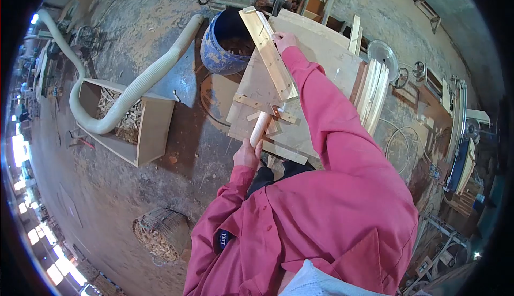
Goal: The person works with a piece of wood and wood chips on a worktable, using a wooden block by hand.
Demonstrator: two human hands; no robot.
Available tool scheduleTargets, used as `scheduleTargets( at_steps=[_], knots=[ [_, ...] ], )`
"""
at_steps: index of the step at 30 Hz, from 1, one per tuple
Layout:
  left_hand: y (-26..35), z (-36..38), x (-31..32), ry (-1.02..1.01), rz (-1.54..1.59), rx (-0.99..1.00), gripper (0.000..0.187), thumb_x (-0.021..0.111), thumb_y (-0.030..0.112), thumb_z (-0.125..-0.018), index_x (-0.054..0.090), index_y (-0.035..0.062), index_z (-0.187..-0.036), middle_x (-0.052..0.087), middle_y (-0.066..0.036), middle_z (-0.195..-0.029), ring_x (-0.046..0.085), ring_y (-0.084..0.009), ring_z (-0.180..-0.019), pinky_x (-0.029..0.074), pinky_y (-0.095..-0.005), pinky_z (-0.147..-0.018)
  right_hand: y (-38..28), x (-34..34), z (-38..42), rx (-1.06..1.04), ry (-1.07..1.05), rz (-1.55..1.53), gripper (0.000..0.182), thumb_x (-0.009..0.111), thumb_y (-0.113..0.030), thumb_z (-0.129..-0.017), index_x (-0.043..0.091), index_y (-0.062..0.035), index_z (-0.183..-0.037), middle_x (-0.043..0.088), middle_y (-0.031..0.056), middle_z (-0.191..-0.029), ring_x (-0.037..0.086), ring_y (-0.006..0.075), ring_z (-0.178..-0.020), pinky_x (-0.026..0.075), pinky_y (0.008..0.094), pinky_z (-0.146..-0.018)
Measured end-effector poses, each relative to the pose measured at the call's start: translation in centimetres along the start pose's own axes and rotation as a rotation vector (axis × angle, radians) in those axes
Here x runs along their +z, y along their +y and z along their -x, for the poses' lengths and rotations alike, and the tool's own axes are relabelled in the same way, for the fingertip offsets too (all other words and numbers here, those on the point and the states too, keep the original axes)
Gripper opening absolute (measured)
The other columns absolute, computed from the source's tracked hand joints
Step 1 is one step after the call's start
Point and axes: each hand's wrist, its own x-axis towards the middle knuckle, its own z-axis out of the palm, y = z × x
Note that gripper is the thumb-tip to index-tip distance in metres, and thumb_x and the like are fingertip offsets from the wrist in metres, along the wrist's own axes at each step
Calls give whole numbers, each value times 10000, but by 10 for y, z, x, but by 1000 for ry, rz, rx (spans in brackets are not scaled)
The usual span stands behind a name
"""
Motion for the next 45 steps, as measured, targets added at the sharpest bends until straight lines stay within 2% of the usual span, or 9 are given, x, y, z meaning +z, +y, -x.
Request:
scheduleTargets(
  at_steps=[10,20,23,25,28,31,32,34,45],
  knots=[
    [41,-51,7,14,-13,-11,474,594,492,-973,517,26,-927,666,-216,-721,666,-462,-712,514,-549,-632,11,-11,-67,-19,31,104,245,693,-358,-872,794,-164,-981,753,101,-894,720,286,-821,544,387,-770],
    [79,-100,12,46,-86,11,461,586,485,-982,503,33,-940,669,-213,-728,669,-455,-701,516,-555,-627,11,-43,-122,38,-34,19,224,697,-338,-850,795,-162,-948,749,120,-894,721,292,-856,540,406,-806],
    [77,-97,12,44,-68,7,462,585,486,-981,501,33,-943,667,-215,-730,670,-456,-715,516,-553,-633,34,-52,-120,-23,-74,173,236,690,-344,-851,793,-152,-942,750,118,-952,718,292,-897,539,406,-828],
    [71,-91,13,47,-62,8,459,587,484,-980,500,35,-949,667,-218,-732,671,-456,-721,516,-552,-635,50,-49,-126,-6,47,280,294,677,-378,-859,781,-158,-1023,741,147,-1002,708,315,-940,537,412,-844],
    [64,-81,12,37,-62,5,450,590,478,-978,499,38,-957,672,-230,-758,673,-455,-739,518,-550,-639,52,-50,-95,-186,270,175,328,698,-356,-859,752,-134,-1094,731,172,-977,698,326,-920,530,419,-833],
    [57,-66,9,78,-89,24,448,589,478,-978,501,40,-948,675,-238,-780,674,-456,-744,519,-546,-641,35,-35,-61,-371,313,63,363,684,-336,-869,716,-68,-1111,707,229,-1040,698,378,-924,538,473,-842],
    [54,-61,8,75,-86,24,449,589,478,-978,502,38,-948,675,-242,-786,674,-456,-747,519,-544,-642,30,-33,-50,-372,309,55,363,684,-336,-869,716,-68,-1111,707,229,-1040,698,378,-924,538,473,-842],
    [50,-54,5,71,-82,26,451,589,478,-978,503,36,-949,674,-246,-792,674,-455,-751,520,-541,-642,23,-36,-38,-235,8,-98,298,687,-317,-870,730,-73,-1035,717,212,-1000,695,376,-904,537,471,-813],
    [8,-6,2,36,-49,3,461,611,483,-966,520,33,-930,658,-210,-719,673,-431,-687,521,-516,-591,-10,-25,14,-120,50,76,254,699,-301,-868,739,-73,-973,725,188,-936,694,364,-868,540,449,-764]
  ],
)
